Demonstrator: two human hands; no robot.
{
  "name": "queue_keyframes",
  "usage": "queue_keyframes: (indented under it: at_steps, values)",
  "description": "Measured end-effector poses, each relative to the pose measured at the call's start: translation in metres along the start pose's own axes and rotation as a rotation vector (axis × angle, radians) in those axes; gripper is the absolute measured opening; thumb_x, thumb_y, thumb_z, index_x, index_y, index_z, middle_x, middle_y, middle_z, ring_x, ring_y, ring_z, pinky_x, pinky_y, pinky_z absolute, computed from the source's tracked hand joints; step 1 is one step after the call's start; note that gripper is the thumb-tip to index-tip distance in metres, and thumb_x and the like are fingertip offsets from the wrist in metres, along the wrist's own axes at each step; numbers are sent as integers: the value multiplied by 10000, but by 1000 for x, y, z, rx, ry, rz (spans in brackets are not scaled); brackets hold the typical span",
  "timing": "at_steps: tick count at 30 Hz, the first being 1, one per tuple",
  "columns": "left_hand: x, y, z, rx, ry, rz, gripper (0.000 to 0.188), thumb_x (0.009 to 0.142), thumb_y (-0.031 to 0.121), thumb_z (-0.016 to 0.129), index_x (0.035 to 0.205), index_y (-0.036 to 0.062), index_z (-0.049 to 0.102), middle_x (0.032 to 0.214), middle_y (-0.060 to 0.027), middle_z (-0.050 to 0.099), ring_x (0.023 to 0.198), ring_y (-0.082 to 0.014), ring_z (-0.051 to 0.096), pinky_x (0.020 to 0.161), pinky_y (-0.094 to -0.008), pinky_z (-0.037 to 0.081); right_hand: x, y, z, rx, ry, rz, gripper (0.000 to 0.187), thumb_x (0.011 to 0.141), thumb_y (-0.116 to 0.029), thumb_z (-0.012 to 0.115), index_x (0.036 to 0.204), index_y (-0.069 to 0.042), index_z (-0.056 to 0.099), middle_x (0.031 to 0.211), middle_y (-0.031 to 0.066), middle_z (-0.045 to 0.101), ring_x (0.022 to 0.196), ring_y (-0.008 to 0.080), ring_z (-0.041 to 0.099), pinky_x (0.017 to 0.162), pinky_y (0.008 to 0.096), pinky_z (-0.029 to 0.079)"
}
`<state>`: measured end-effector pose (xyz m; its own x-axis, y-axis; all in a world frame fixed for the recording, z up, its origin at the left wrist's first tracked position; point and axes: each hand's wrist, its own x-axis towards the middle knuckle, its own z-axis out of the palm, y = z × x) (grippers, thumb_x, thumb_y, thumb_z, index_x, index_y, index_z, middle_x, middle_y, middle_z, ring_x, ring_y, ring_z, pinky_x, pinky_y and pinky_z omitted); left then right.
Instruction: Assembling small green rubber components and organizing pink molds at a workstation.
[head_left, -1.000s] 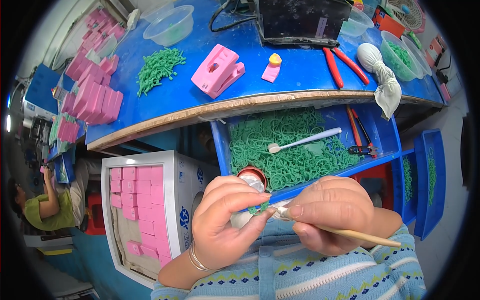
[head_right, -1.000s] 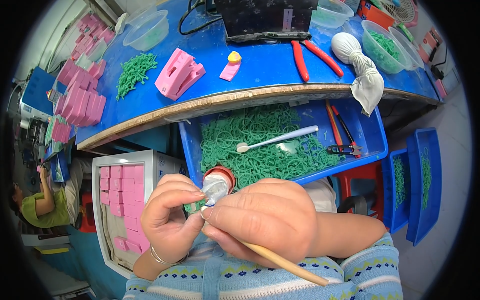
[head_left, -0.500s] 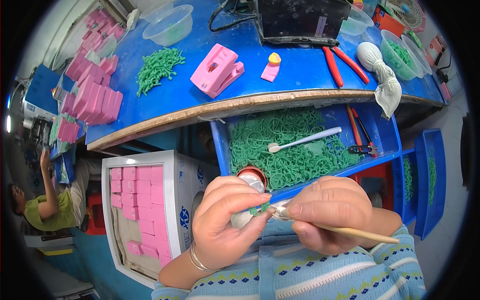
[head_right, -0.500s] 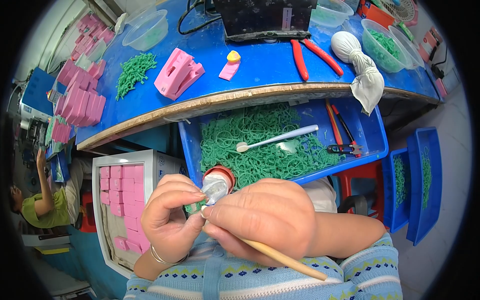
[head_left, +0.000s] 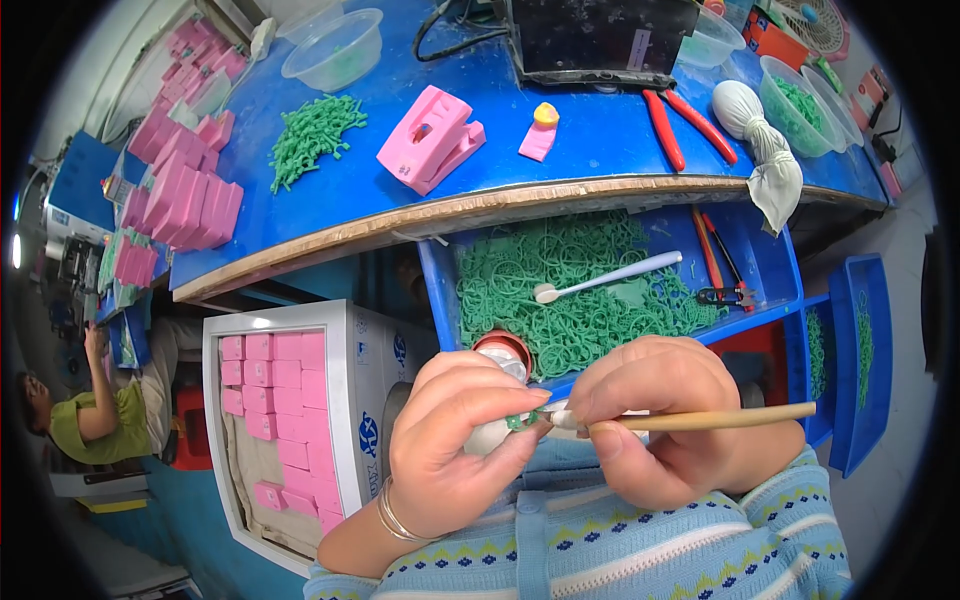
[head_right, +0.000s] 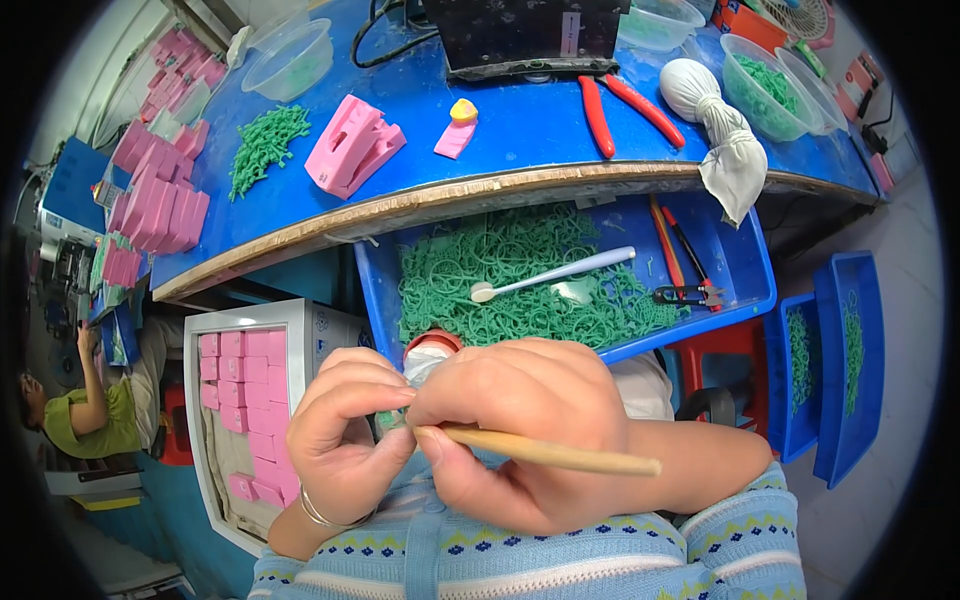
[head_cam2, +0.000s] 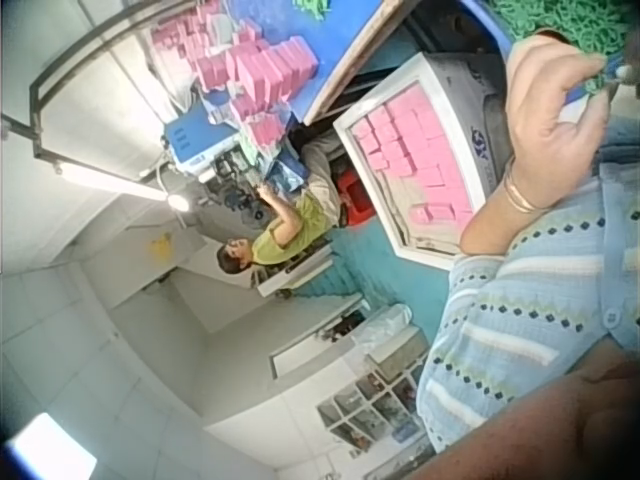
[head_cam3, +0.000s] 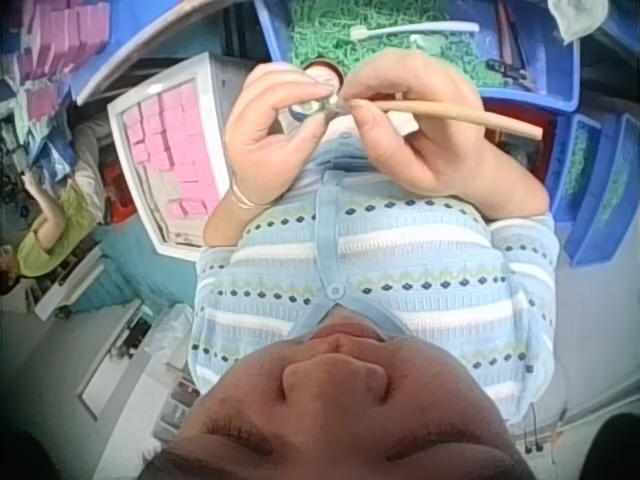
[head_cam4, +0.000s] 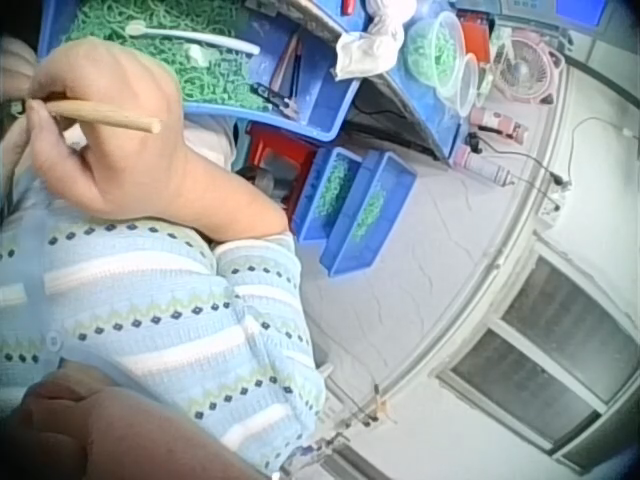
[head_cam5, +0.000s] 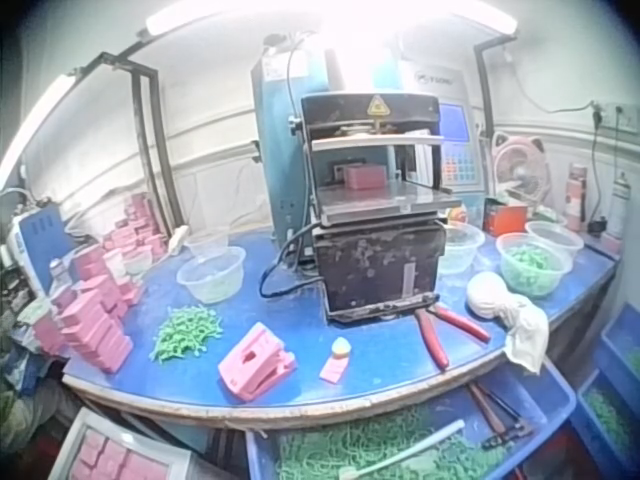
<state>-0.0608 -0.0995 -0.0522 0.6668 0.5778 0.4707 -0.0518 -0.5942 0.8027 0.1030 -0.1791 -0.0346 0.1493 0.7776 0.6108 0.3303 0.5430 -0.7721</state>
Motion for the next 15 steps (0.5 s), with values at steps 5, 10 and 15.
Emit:
queue_keyframes:
  at_steps: [5,10,15]
  values:
    - [-1,-2,-1,24,-10,9,314,614,-50,715,911,24,646,827,-83,614,796,-244,564,740,-351,448,6,-4,-2,-162,-77,-92,124,656,-46,624,760,-12,565,654,92,574,512,244,565,457,302,442]
    - [0,-1,2,45,-9,20,317,609,-46,724,909,26,649,822,-83,609,788,-242,555,730,-347,445,5,-3,0,-240,-62,-139,195,548,-34,591,739,-22,550,634,88,559,496,230,550,439,299,420]
    - [1,0,3,102,1,36,322,599,-35,737,902,35,653,808,-66,600,765,-235,543,703,-337,438,10,-1,-5,-329,-138,-179,226,511,-62,584,729,-28,534,619,74,526,480,218,523,426,302,391]
